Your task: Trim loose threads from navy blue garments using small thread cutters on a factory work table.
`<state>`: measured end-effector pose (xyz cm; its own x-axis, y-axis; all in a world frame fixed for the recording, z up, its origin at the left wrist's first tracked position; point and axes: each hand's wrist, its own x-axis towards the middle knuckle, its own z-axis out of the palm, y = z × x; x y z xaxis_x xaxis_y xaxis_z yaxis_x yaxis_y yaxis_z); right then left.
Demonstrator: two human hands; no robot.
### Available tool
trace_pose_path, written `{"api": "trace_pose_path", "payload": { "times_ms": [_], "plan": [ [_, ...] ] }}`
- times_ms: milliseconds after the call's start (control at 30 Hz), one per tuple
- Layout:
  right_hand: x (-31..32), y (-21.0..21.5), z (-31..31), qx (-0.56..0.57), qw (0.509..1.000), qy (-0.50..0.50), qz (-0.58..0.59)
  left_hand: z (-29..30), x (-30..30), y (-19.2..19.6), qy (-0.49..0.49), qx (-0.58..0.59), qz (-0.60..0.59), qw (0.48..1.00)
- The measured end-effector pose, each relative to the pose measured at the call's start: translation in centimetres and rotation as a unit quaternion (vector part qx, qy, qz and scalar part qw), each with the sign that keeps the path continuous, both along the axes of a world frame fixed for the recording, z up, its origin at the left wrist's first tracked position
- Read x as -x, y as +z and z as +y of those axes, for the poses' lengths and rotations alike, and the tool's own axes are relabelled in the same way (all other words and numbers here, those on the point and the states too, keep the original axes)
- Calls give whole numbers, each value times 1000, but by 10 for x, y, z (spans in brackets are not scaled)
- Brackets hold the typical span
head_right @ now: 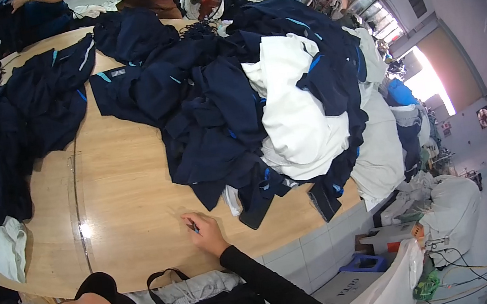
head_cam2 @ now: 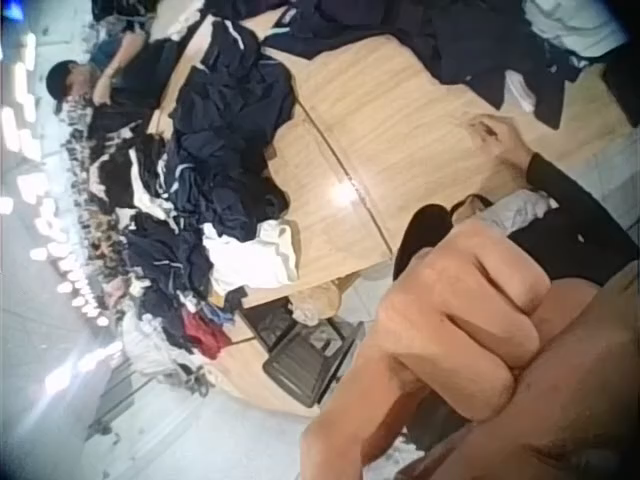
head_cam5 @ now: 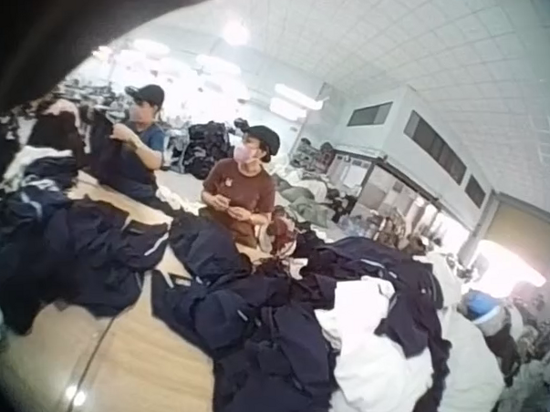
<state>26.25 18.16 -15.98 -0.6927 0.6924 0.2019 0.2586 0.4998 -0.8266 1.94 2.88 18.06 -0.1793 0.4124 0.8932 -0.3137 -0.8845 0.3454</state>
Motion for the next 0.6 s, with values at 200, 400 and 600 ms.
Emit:
{"api": "trace_pose_path", "payload": {
  "times_ms": [200, 400, 600],
  "plan": [
    [6, -6, -7, 14, 1000, -6, 16, 8, -11, -7, -28, -7, -32, 999],
    [5, -1, -6, 16, 1000, -6, -5, 7, -15, -5, -58, 4, -40, 998],
    [1, -6, -2, 11, 1000, 0, 21, 8, -25, 1, -81, 16, -42, 996]
  ]
}}
